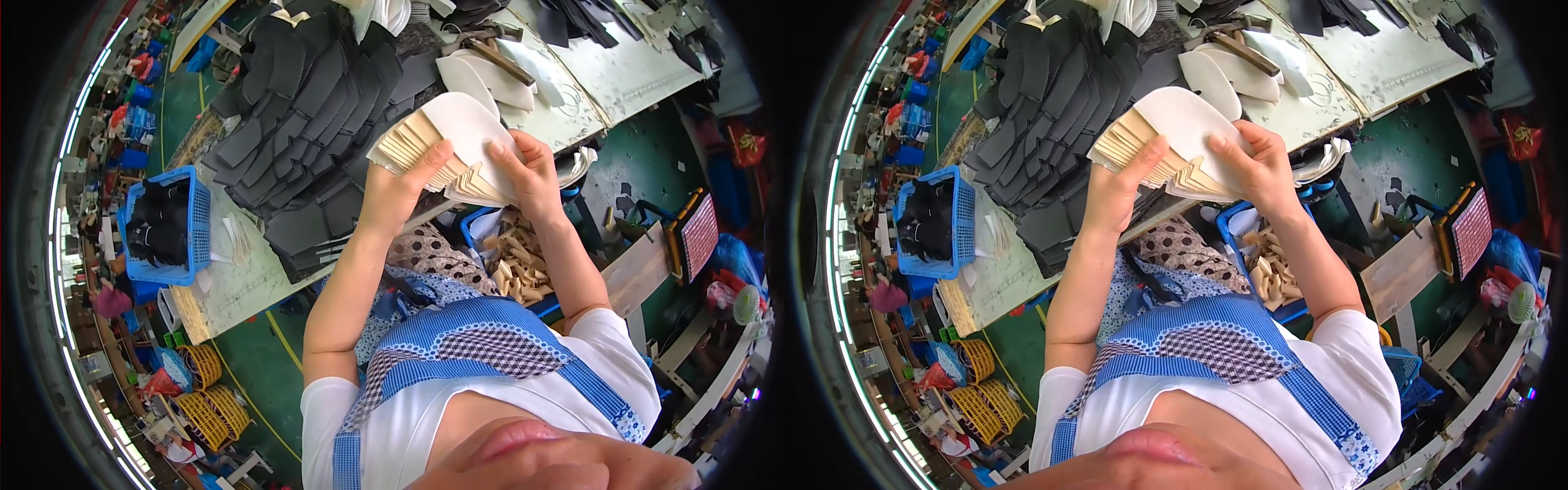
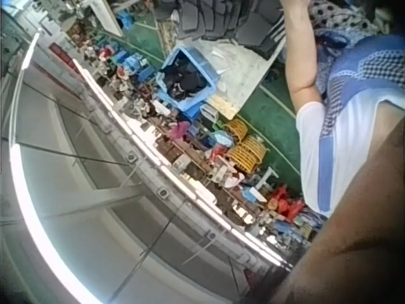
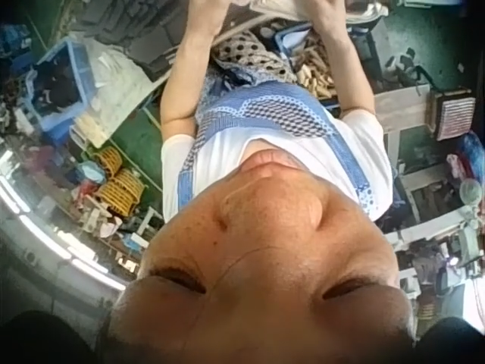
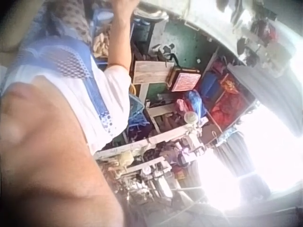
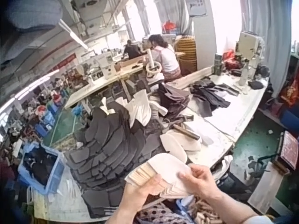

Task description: Assembling shoe components by attaching reinforcements to shoe upper parts.

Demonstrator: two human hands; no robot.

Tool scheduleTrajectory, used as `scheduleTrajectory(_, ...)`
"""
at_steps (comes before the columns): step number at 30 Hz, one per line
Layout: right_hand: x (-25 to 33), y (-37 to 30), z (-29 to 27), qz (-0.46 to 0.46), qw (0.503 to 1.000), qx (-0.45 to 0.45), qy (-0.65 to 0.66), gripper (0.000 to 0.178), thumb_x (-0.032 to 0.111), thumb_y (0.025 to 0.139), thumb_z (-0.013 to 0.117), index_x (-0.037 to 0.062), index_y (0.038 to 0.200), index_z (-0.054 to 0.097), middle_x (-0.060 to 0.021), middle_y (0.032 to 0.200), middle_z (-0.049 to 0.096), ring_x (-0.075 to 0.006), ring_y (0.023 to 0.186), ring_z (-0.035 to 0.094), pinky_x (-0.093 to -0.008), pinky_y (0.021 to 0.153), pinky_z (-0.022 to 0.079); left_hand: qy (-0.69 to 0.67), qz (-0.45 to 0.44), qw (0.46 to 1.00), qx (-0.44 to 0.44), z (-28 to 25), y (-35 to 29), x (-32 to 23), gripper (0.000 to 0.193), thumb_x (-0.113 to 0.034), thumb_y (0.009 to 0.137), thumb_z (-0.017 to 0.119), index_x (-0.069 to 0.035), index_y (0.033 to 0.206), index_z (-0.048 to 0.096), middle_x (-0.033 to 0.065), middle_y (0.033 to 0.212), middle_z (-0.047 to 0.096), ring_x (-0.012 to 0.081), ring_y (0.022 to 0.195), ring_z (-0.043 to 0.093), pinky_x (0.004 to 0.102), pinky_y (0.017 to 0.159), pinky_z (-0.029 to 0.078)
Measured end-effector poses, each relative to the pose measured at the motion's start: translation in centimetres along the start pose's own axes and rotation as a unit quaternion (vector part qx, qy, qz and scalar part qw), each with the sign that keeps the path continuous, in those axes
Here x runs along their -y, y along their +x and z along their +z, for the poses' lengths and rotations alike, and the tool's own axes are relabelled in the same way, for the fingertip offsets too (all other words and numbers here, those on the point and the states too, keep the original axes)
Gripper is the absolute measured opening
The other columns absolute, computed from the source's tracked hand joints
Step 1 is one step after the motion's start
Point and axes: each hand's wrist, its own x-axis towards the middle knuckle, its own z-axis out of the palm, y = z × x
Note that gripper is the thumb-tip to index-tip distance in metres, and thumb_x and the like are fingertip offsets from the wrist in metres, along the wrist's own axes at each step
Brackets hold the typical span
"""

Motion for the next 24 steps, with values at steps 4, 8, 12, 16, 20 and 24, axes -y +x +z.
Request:
scheduleTrajectory(4, -0.6, 1.0, -0.3, -0.010, 0.998, -0.024, -0.061, 0.027, 0.027, 0.096, 0.066, 0.0009, 0.096, 0.071, 0.0021, 0.080, 0.067, -0.0034, 0.067, 0.058, -0.0202, 0.060, 0.046, -0.004, 0.011, 1.000, -0.023, -0.5, 1.3, -0.5, 0.029, -0.012, 0.088, 0.073, 0.000, 0.113, 0.066, 0.0061, 0.105, 0.068, 0.0125, 0.092, 0.063, 0.0274, 0.084, 0.050)
scheduleTrajectory(8, -1.4, 1.4, -5.1, -0.070, 0.961, -0.265, -0.042, 0.033, 0.031, 0.097, 0.064, -0.0006, 0.100, 0.071, 0.0015, 0.077, 0.066, -0.0043, 0.066, 0.056, -0.0209, 0.060, 0.043, 0.368, 0.339, 0.862, -0.082, -1.1, 5.2, -4.0, 0.021, -0.015, 0.083, 0.077, -0.006, 0.100, 0.071, 0.0032, 0.091, 0.066, 0.0160, 0.079, 0.063, 0.0290, 0.068, 0.052)
scheduleTrajectory(12, -1.4, -2.5, -9.9, -0.042, 0.945, -0.323, -0.033, 0.034, 0.033, 0.095, 0.066, 0.0003, 0.105, 0.070, -0.0003, 0.086, 0.066, -0.0057, 0.073, 0.057, -0.0219, 0.065, 0.045, 0.703, 0.484, 0.521, -0.010, 2.7, 10.3, -1.3, 0.021, -0.010, 0.074, 0.067, -0.011, 0.095, 0.067, 0.0045, 0.083, 0.060, 0.0212, 0.076, 0.064, 0.0313, 0.060, 0.054)
scheduleTrajectory(16, -1.0, -5.3, -9.9, -0.031, 0.922, -0.385, -0.013, 0.034, 0.032, 0.093, 0.068, -0.0002, 0.105, 0.070, -0.0012, 0.088, 0.067, -0.0066, 0.075, 0.059, -0.0223, 0.067, 0.047, 0.743, 0.289, 0.549, 0.250, 5.0, 10.7, 6.8, 0.008, -0.010, 0.077, 0.066, -0.013, 0.073, 0.072, 0.0094, 0.075, 0.072, 0.0235, 0.073, 0.073, 0.0357, 0.061, 0.058)
scheduleTrajectory(20, -1.2, -7.6, -11.7, -0.047, 0.910, -0.410, -0.037, 0.031, 0.032, 0.095, 0.066, 0.0022, 0.101, 0.071, -0.0006, 0.084, 0.067, -0.0057, 0.071, 0.059, -0.0217, 0.065, 0.048, 0.741, 0.236, 0.539, 0.325, 5.5, 11.4, 6.9, 0.005, -0.013, 0.078, 0.067, -0.008, 0.079, 0.067, 0.0161, 0.083, 0.070, 0.0298, 0.075, 0.071, 0.0422, 0.065, 0.057)
scheduleTrajectory(24, -1.3, -7.5, -10.7, -0.062, 0.937, -0.342, -0.034, 0.030, 0.031, 0.097, 0.062, 0.0024, 0.100, 0.071, 0.0007, 0.080, 0.066, -0.0061, 0.068, 0.059, -0.0219, 0.062, 0.048, 0.601, 0.268, 0.690, 0.302, 3.9, 9.0, 2.4, 0.021, -0.026, 0.086, 0.070, -0.005, 0.090, 0.068, 0.0156, 0.093, 0.070, 0.0247, 0.071, 0.069, 0.0367, 0.063, 0.056)
